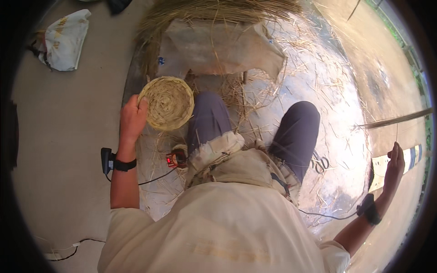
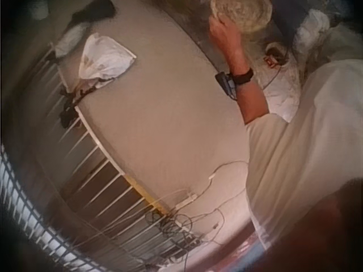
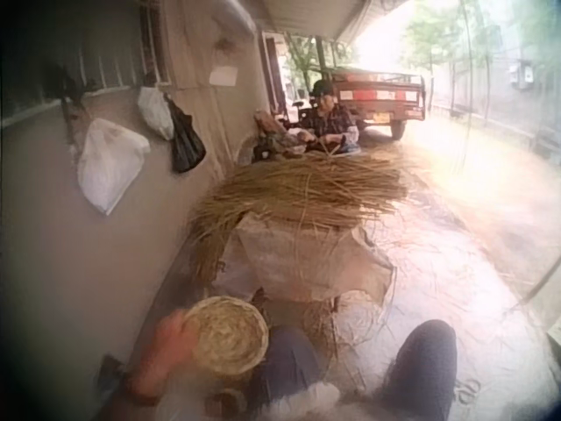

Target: The recorder is weaving a small basket using a needle and thread to bind bundles of straw.

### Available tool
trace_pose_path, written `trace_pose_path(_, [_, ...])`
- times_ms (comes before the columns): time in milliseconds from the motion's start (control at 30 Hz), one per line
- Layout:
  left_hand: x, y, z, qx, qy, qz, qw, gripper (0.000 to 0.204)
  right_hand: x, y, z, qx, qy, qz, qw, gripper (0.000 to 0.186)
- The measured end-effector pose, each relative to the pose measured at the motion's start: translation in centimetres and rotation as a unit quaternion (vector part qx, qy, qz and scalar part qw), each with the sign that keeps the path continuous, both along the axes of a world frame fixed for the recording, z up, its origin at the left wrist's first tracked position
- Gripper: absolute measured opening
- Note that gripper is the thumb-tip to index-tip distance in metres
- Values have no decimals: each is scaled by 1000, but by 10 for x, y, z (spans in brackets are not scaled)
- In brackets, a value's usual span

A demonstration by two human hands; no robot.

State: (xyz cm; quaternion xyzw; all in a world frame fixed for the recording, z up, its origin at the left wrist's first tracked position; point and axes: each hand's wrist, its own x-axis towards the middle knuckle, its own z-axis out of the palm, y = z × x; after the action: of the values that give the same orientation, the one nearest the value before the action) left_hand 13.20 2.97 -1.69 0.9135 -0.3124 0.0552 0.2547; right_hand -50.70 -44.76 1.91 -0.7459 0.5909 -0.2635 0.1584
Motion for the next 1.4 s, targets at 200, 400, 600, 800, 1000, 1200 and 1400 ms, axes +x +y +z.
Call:
trace_pose_path(200, [-54,-44,5,-41,52,-87,994,26,157,147,-13,208,-265,374,864,16])
trace_pose_path(400, [-121,-61,16,-56,137,-177,973,26,320,261,-25,32,-90,565,820,14])
trace_pose_path(600, [-130,-63,15,-78,127,-225,963,24,326,264,-26,38,-87,571,816,13])
trace_pose_path(800, [-130,-66,14,-78,133,-245,957,21,323,264,-27,50,-76,563,822,13])
trace_pose_path(1000, [-140,-67,11,-67,39,-236,969,21,324,269,-24,128,-120,541,823,11])
trace_pose_path(1200, [-152,-67,5,-45,8,-246,968,21,343,270,-16,235,-197,505,807,13])
trace_pose_path(1400, [-143,-68,11,-29,2,-262,965,21,333,259,-22,259,-123,543,789,11])
